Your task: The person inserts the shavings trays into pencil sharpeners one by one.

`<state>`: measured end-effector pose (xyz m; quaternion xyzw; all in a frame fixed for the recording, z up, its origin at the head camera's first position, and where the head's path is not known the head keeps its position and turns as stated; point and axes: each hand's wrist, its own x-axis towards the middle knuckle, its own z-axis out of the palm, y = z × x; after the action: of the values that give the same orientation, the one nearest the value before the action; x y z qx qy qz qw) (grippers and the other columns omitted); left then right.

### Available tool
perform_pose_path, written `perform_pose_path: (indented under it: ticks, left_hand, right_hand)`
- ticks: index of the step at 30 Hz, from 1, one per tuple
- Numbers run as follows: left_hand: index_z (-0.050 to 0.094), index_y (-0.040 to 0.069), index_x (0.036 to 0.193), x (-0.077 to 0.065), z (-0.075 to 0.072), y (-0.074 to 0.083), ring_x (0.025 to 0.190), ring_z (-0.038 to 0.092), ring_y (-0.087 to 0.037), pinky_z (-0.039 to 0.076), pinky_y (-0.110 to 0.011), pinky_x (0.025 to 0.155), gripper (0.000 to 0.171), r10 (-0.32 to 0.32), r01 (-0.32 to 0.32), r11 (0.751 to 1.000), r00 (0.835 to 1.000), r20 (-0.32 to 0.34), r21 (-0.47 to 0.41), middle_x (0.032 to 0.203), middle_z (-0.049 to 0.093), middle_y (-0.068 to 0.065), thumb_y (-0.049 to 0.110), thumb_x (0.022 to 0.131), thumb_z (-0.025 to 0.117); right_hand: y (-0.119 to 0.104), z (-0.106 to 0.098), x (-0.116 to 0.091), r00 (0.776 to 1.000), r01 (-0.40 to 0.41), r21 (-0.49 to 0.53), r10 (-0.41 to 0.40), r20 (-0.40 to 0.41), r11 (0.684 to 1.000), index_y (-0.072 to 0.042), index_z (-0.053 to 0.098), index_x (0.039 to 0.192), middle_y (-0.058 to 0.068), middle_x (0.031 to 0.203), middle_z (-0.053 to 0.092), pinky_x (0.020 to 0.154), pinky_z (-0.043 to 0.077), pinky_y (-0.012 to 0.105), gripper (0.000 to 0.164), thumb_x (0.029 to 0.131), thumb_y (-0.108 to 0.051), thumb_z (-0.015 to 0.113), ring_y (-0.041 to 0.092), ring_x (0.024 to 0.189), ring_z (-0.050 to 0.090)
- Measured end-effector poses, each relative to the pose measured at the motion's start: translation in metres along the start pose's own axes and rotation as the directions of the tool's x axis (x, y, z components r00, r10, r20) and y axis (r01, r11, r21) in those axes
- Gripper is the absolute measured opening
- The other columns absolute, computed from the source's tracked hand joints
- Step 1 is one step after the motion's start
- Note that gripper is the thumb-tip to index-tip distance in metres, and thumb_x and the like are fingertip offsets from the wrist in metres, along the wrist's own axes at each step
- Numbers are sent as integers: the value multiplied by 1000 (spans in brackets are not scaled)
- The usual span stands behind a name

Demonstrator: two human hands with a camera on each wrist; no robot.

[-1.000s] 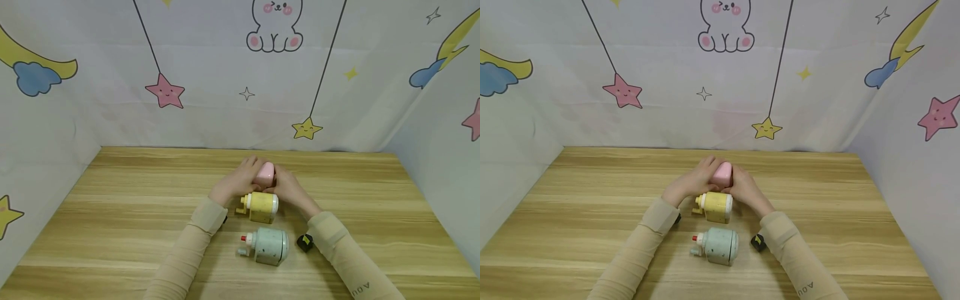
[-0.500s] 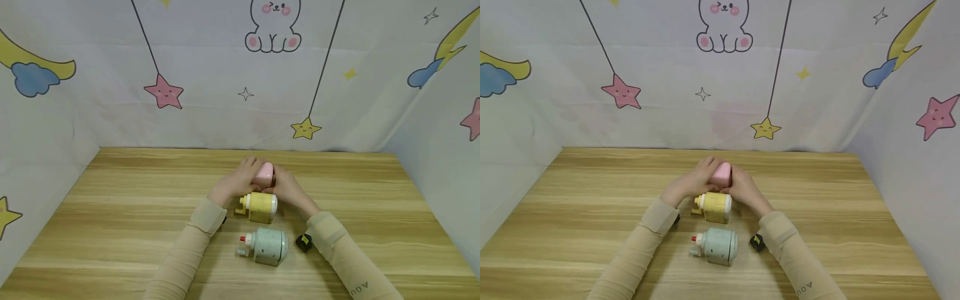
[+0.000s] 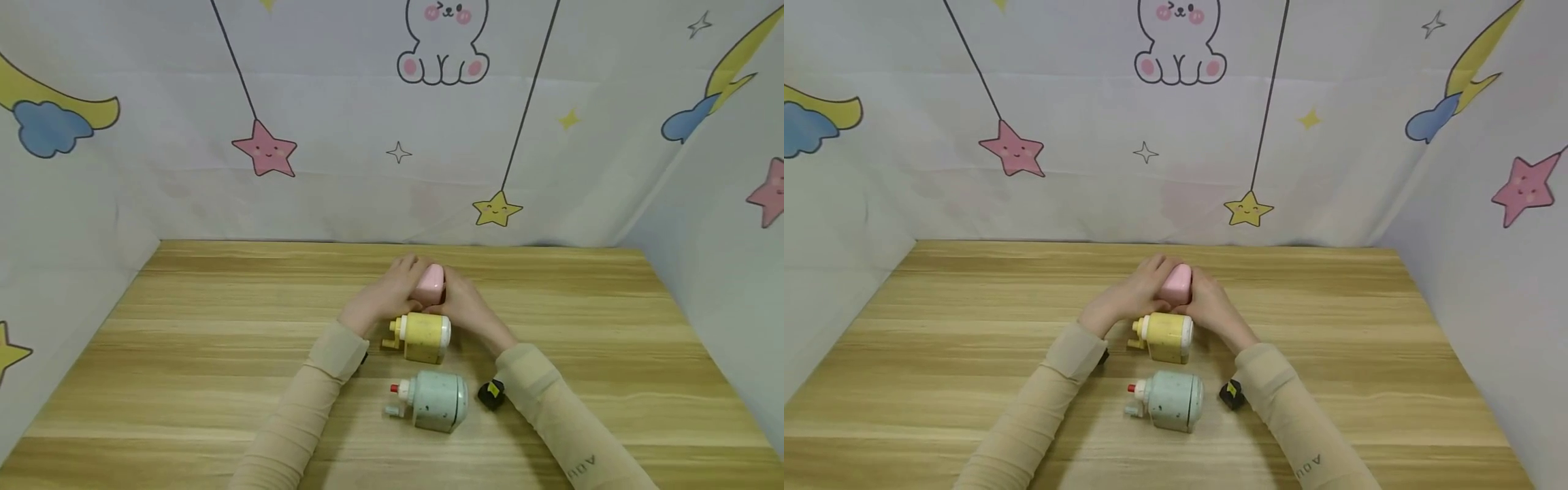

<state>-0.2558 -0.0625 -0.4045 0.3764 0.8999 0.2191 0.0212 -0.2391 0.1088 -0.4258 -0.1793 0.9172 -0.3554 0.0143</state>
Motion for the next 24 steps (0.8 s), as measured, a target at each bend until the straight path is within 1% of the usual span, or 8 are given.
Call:
perform_pose_path:
  ticks: [4, 9, 16, 20, 24]
  left_hand:
    - [33, 9, 133, 0, -1, 0, 104, 38, -24, 46, -41, 88, 68, 14, -14, 1000, 1000, 3, 17, 119, 41, -14, 9, 76, 69]
    - [32, 8, 133, -2, -1, -1, 106, 37, -24, 45, -40, 90, 67, 13, -13, 999, 1000, 11, 33, 124, 40, -14, 13, 77, 69]
    - [30, 8, 136, -2, -3, -1, 107, 37, -25, 45, -43, 90, 69, 24, -24, 999, 1000, 9, 29, 124, 40, -16, 13, 78, 68]
    - [28, 7, 139, -4, -6, -2, 108, 38, -26, 44, -46, 90, 72, 17, -17, 1000, 1000, 20, -20, 125, 39, -17, 11, 78, 67]
    - [24, 9, 142, -6, -7, -4, 109, 37, -25, 44, -46, 90, 75, 1, 1, 998, 999, 34, -57, 129, 37, -16, 12, 79, 65]
  right_hand:
    - [-1, 0, 0, 1000, 10, 10, -10, -7, 1000, 5, 40, 123, 22, 112, 55, 86, 47, 49, 69, 67, -13, 77, 30, 99, 50]
    - [-2, 1, -1, 1000, 25, 18, -25, -6, 1000, 5, 39, 124, 23, 113, 54, 86, 46, 49, 69, 67, -11, 76, 30, 100, 50]
    - [-2, 1, -1, 1000, 5, 48, -4, -23, 999, 5, 39, 123, 23, 113, 55, 86, 47, 49, 69, 67, -11, 77, 30, 100, 50]
    - [-1, 3, -1, 1000, 11, 52, -9, -26, 999, 5, 39, 124, 23, 113, 55, 86, 47, 49, 71, 67, -12, 77, 29, 100, 50]
    - [-1, 5, -3, 1000, 9, 54, -8, -29, 998, 5, 37, 126, 23, 116, 54, 87, 46, 50, 73, 68, -12, 76, 30, 102, 49]
